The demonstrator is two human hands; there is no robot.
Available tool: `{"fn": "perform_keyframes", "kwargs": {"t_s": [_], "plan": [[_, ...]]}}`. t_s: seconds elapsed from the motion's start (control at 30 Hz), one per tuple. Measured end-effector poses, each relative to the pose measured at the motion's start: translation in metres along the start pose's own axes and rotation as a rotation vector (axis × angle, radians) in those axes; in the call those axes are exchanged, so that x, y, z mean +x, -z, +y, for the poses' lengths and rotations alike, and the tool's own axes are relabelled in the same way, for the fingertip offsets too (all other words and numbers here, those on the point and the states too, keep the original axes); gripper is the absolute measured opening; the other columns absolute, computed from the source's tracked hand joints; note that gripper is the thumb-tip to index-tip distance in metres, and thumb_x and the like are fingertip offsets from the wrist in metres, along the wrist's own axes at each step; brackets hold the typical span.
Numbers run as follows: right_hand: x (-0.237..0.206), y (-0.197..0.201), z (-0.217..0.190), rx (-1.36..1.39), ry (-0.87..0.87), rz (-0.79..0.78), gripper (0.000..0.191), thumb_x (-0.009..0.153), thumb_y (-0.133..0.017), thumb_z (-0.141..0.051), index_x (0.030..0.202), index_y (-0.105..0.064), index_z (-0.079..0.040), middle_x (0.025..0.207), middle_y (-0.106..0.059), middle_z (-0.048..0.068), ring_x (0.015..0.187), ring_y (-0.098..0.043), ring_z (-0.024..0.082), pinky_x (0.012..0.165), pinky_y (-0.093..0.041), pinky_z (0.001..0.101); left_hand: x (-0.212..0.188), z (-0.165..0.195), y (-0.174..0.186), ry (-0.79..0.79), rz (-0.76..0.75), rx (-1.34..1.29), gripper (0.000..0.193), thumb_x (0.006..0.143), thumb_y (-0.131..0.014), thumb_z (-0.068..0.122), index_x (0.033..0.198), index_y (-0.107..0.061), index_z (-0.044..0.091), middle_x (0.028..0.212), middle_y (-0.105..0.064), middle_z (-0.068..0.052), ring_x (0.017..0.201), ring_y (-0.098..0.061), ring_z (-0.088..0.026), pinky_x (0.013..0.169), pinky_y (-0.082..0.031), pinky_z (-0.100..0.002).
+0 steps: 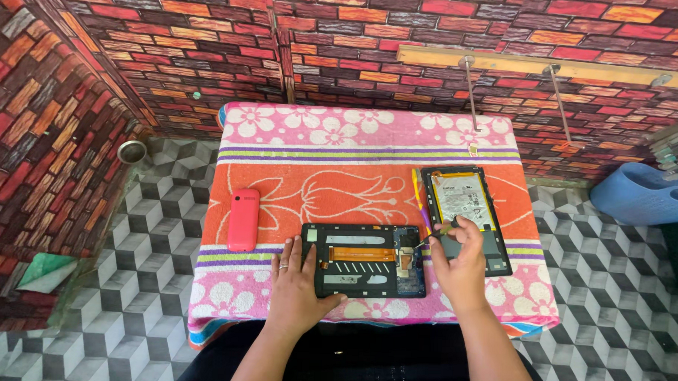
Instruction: The person works on a disassembled tablet lying on a towel-covered table, prying at the internal components with a yellow pry tool and using a screwdriver on the tablet's internals. At the end, the person lifts the battery pack out of the tablet's rear housing and sets it on the table.
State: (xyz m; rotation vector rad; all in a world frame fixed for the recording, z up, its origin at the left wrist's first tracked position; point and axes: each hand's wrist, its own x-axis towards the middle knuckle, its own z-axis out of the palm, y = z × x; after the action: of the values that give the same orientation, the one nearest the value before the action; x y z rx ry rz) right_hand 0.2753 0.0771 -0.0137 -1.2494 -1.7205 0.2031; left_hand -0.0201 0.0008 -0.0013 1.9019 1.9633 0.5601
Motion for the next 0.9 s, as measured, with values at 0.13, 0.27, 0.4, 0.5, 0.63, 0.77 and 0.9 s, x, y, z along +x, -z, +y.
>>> {"fn": "perform_keyframes", "kwargs": {"t_s": [0.13,0.27,0.4,0.5,0.63,0.77,0.9], "plan": [[0.0,0.001,-0.003,0.117,0.063,-0.055,0.055,0.096,-0.072,-0.004,0.139,-0.038,-0.005,0.127,-0.07,0.019,0.111,-0.072,0.027,0.092,-0.058,0.0376,0.001,0.001,-0.001,0.008,-0.01,0.007,0.116,0.058,-0.092,0.054,0.149,-0.045,0.0,0.162,-0.029,-0.028,0.151,-0.02,-0.04,0.12,-0.015,-0.06],[-0.001,-0.01,-0.007,-0.128,0.012,-0.008,0.054,0.085,-0.084,-0.007,0.126,-0.05,-0.008,0.106,-0.068,0.018,0.093,-0.071,0.027,0.083,-0.057,0.0386,0.0,0.0,-0.001,0.015,-0.021,0.005,0.116,0.058,-0.092,0.054,0.149,-0.044,0.0,0.162,-0.028,-0.027,0.151,-0.019,-0.04,0.12,-0.015,-0.06],[0.003,-0.011,-0.008,-0.134,0.005,0.013,0.056,0.083,-0.086,-0.009,0.126,-0.05,-0.006,0.099,-0.068,0.017,0.091,-0.07,0.029,0.081,-0.055,0.04,-0.001,-0.001,-0.001,0.005,-0.009,0.004,0.116,0.058,-0.091,0.054,0.149,-0.044,0.001,0.163,-0.029,-0.026,0.151,-0.019,-0.039,0.12,-0.014,-0.059],[0.006,-0.001,-0.006,0.015,0.002,0.003,0.059,0.089,-0.078,-0.007,0.135,-0.043,-0.002,0.106,-0.07,0.017,0.101,-0.07,0.029,0.089,-0.054,0.039,-0.001,-0.001,-0.001,-0.002,-0.011,0.008,0.117,0.059,-0.091,0.055,0.15,-0.043,0.0,0.162,-0.028,-0.027,0.151,-0.018,-0.04,0.12,-0.014,-0.059],[-0.002,0.006,-0.006,0.074,-0.024,-0.052,0.053,0.096,-0.07,-0.005,0.138,-0.04,-0.001,0.111,-0.075,0.016,0.105,-0.074,0.027,0.089,-0.056,0.0357,-0.001,0.0,-0.002,0.01,-0.026,0.002,0.116,0.06,-0.091,0.055,0.15,-0.043,0.0,0.161,-0.027,-0.028,0.151,-0.018,-0.04,0.12,-0.014,-0.059],[-0.007,-0.008,-0.001,-0.092,0.018,-0.037,0.055,0.092,-0.074,-0.004,0.137,-0.043,-0.003,0.101,-0.075,0.017,0.093,-0.075,0.027,0.082,-0.058,0.0351,0.0,-0.001,-0.002,0.021,-0.038,0.01,0.116,0.06,-0.091,0.055,0.151,-0.043,0.001,0.158,-0.027,-0.028,0.151,-0.018,-0.041,0.12,-0.014,-0.059],[-0.011,-0.004,0.002,0.071,-0.002,-0.006,0.057,0.094,-0.073,-0.001,0.139,-0.037,-0.004,0.105,-0.075,0.017,0.094,-0.076,0.023,0.083,-0.059,0.0326,0.001,0.0,0.0,0.01,-0.019,0.012,0.117,0.059,-0.091,0.055,0.151,-0.043,0.0,0.158,-0.027,-0.028,0.151,-0.019,-0.04,0.12,-0.015,-0.059]]}}
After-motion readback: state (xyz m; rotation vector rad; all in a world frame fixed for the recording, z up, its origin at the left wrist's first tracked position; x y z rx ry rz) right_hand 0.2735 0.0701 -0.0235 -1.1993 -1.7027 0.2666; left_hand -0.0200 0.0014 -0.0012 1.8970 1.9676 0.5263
